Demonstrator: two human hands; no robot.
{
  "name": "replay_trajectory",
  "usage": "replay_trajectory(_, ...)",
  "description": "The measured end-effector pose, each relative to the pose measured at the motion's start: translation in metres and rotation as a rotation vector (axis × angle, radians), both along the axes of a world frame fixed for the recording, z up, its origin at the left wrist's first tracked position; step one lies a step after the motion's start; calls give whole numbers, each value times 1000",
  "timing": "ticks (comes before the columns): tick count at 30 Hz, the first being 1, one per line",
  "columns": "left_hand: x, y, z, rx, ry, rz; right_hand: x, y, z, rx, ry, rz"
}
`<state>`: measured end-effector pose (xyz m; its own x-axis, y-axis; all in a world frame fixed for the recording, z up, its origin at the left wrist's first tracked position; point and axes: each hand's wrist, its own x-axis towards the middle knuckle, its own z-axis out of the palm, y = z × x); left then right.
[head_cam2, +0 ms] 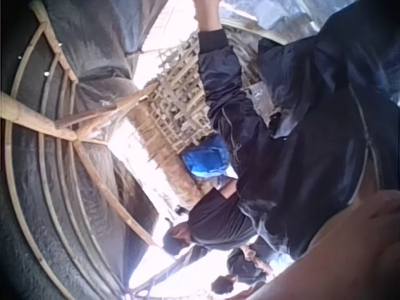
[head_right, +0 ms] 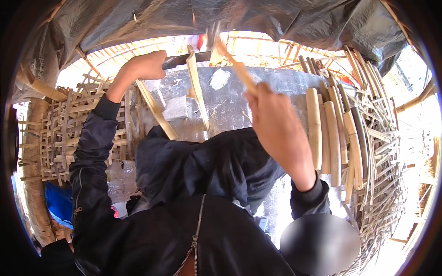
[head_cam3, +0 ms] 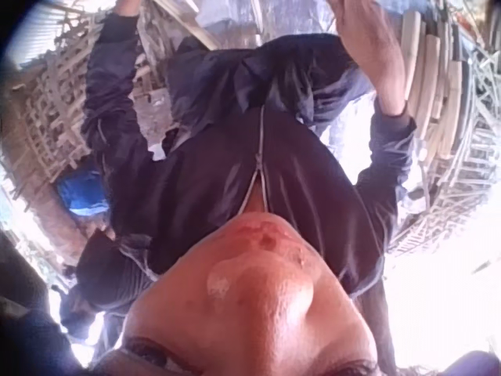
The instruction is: The person uses a chisel and a hammer to carve and shape pieces of bamboo, striking the chisel with the hammer to remove material and refine the edges.
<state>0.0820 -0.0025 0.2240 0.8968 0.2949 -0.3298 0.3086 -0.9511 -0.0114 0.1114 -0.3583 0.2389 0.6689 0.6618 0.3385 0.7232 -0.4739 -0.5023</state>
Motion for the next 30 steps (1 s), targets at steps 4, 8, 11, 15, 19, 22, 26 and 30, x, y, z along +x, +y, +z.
replay_trajectory(4,-2,-16,10,-20,-66,-109,-9,15,0,80,-79,-145)
replay_trajectory(8,1,-2,-4,29,-28,-84,-12,-13,-33,-184,41,-23)
replay_trajectory(11,-8,-5,0,-1,-50,-20,-16,-12,5,7,-84,-31)
replay_trajectory(15,-1,-19,1,-12,-71,-111,-3,19,-38,52,-112,-107)
replay_trajectory(19,-9,-30,-3,-10,-145,-207,-11,-10,-22,-106,153,-63)
replay_trajectory(22,-4,-25,-1,-60,-46,-62,-24,-4,16,143,49,-164)
replay_trajectory(26,-4,-23,4,-34,-69,-102,-26,-1,-19,230,50,-191)
replay_trajectory(30,-2,-19,-3,-19,-41,-49,-24,-8,-39,-1,30,-22)
